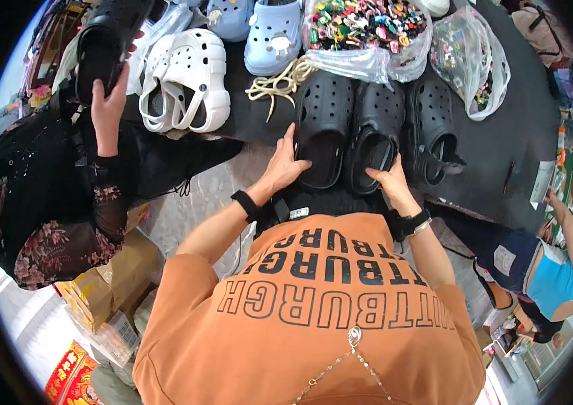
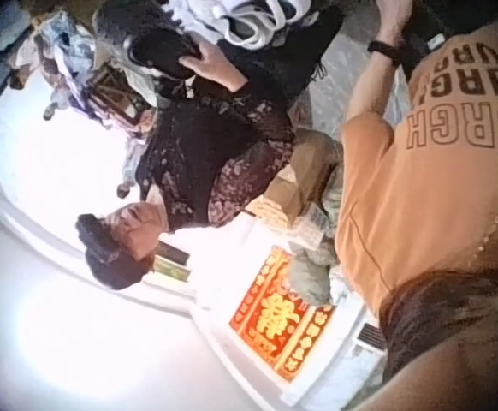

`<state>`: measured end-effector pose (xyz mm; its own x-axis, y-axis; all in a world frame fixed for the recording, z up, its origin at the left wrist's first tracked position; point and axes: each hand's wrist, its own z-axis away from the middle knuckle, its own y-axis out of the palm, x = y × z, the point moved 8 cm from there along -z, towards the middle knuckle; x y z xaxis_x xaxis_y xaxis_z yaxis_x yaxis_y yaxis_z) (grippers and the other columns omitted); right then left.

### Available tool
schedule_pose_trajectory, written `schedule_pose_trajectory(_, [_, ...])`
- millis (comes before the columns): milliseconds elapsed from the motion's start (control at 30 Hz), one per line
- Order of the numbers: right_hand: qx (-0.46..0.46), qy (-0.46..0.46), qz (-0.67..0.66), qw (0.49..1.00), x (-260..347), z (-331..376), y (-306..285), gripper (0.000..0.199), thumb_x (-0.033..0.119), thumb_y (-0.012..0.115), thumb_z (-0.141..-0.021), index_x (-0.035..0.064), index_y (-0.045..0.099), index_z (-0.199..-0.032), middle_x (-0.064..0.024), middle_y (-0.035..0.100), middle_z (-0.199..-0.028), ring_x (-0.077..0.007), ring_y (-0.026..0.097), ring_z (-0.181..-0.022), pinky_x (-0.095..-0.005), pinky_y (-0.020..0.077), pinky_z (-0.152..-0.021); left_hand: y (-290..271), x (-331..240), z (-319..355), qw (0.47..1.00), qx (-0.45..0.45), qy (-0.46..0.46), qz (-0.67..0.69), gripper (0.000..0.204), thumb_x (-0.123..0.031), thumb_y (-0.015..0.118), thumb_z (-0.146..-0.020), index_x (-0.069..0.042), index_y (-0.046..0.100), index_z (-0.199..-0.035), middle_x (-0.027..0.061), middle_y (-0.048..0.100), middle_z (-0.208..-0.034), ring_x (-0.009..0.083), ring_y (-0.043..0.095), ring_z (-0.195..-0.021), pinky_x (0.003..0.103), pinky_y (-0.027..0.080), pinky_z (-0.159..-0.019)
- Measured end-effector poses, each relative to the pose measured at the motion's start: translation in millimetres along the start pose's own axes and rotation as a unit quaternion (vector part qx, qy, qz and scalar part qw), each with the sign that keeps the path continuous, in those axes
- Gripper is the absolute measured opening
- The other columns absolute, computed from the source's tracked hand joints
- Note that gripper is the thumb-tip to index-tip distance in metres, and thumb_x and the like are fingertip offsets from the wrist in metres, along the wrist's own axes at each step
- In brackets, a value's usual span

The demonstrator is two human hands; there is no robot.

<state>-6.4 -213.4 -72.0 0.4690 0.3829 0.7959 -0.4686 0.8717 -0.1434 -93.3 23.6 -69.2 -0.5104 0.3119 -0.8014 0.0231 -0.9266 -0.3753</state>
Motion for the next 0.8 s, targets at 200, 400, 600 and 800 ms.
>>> schedule_pose_trajectory(200, [0.007, 0.016, 0.002, 1.000, 15, 11, -10, 0.074, 0.002, 0.061, -0.068, -0.0017, 0.023, -0.130, -0.0160, 0.042, -0.123, -0.0265, 0.042, -0.113, -0.0332, 0.0326, -0.095, -39, -1, 7, 0.999, 0.000, 0.011, 0.044, 0.081, -0.014, 0.059, -0.064, -0.005, 0.021, -0.135, 0.0248, 0.037, -0.128, 0.0347, 0.038, -0.118, 0.036, 0.029, -0.098])
schedule_pose_trajectory(400, [-0.045, -0.037, 0.088, 0.994, 16, 3, -39, 0.074, 0.002, 0.061, -0.069, 0.0030, 0.024, -0.133, -0.0163, 0.036, -0.130, -0.0260, 0.035, -0.121, -0.0316, 0.0272, -0.100, -72, -6, 25, 0.993, 0.021, 0.063, 0.093, 0.072, -0.004, 0.056, -0.064, -0.009, 0.033, -0.132, 0.0157, 0.043, -0.126, 0.0254, 0.041, -0.117, 0.032, 0.030, -0.097])
schedule_pose_trajectory(600, [-0.126, -0.103, 0.130, 0.978, 22, -5, -65, 0.058, 0.005, 0.059, -0.074, 0.0040, 0.037, -0.127, -0.0165, 0.047, -0.122, -0.0251, 0.045, -0.113, -0.0316, 0.0339, -0.094, -82, -23, 16, 0.960, 0.090, 0.028, 0.262, 0.056, 0.003, 0.052, -0.070, -0.003, 0.043, -0.124, 0.0080, 0.050, -0.119, 0.0163, 0.046, -0.108, 0.027, 0.033, -0.094])
schedule_pose_trajectory(800, [-0.216, -0.082, 0.270, 0.935, 37, -17, -116, 0.034, 0.007, 0.053, -0.080, -0.0018, 0.048, -0.113, -0.0230, 0.057, -0.101, -0.0337, 0.055, -0.098, -0.0341, 0.0411, -0.083, -74, -37, -15, 0.887, 0.164, 0.043, 0.429, 0.044, -0.015, 0.057, -0.079, 0.005, 0.045, -0.116, 0.0175, 0.056, -0.106, 0.0239, 0.060, -0.090, 0.034, 0.051, -0.076])
